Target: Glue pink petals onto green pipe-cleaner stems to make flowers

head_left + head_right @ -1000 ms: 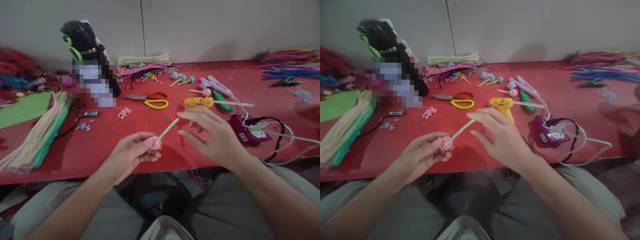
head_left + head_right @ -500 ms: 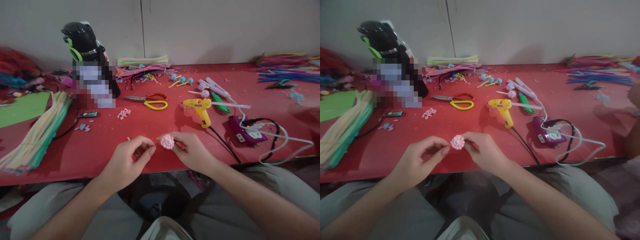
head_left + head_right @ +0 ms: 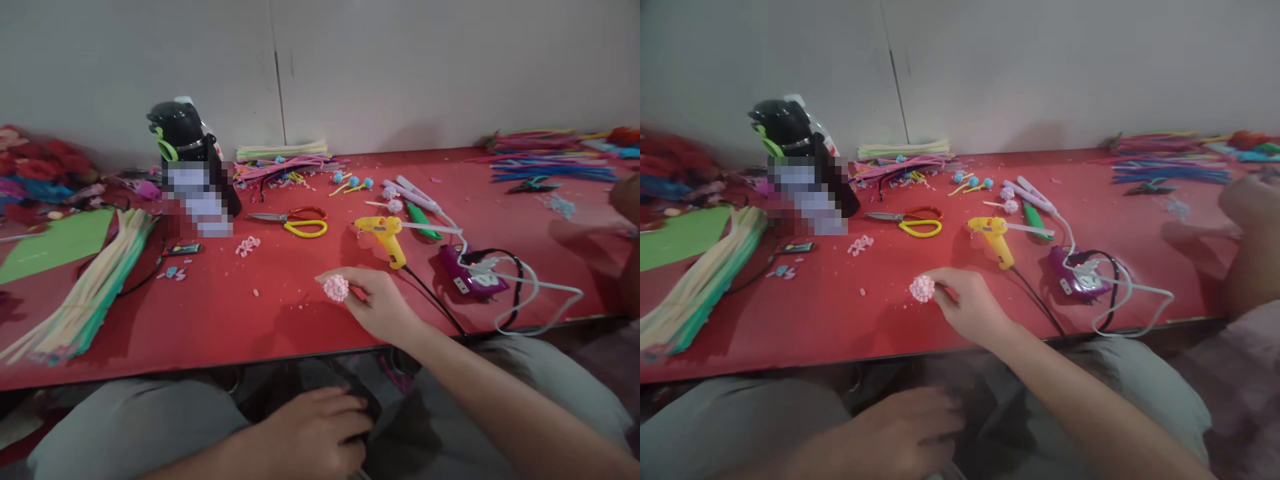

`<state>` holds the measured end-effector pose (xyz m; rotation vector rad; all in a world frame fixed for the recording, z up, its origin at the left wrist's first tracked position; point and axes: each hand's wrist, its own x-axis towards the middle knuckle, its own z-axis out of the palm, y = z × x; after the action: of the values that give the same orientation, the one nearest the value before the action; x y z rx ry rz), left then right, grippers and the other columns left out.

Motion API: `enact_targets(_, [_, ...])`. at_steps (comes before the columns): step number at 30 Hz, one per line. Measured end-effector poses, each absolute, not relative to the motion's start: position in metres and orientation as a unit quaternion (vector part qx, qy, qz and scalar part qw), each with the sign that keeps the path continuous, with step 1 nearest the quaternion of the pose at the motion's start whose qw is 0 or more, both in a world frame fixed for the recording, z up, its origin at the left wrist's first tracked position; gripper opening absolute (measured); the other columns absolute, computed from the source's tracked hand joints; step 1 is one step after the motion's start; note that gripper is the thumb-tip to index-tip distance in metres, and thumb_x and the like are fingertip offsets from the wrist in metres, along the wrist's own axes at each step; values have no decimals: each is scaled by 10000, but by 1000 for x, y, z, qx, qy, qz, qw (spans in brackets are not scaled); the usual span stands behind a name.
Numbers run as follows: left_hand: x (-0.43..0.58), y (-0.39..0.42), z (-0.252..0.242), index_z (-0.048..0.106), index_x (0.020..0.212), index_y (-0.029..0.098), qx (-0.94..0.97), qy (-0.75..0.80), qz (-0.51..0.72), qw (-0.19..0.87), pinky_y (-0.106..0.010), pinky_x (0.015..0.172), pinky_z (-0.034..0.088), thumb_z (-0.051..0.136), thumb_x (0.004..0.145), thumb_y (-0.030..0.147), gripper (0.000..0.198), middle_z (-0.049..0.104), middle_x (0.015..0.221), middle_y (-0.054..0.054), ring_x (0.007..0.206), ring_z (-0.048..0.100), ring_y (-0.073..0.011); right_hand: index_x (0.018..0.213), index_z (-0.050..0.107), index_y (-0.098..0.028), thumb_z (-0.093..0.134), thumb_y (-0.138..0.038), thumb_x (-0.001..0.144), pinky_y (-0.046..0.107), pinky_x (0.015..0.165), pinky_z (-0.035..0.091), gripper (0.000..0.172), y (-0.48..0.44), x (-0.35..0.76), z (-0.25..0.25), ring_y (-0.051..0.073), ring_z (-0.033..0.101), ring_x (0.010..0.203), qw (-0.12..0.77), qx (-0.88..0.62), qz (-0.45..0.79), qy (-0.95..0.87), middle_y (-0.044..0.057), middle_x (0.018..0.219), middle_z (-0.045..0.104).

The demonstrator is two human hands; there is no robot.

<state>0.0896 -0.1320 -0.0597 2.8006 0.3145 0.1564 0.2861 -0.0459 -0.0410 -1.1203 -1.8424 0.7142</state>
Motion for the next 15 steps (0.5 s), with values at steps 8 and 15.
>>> enact_targets(8, [59, -94, -17, 594, 1353, 207, 950, 227, 185, 108, -415, 1209, 364, 482, 912, 44, 484, 727, 1243, -68, 1297, 585, -201, 1028, 731, -154, 493, -99, 858, 351, 872, 581, 298, -46, 291, -39, 232, 748, 987, 438, -435, 277, -737, 105, 1035, 789])
enact_targets(15, [21, -61, 0, 533, 1423, 276, 908, 353, 216, 66, -503, 1198, 378, 536, 950, 140, 492, 657, 1374, -47, 1297, 598, -232, 1029, 723, -157, 497, -104, 858, 340, 856, 573, 288, -46, 291, -36, 226, 743, 978, 422, -446, 280, -738, 104, 1049, 785])
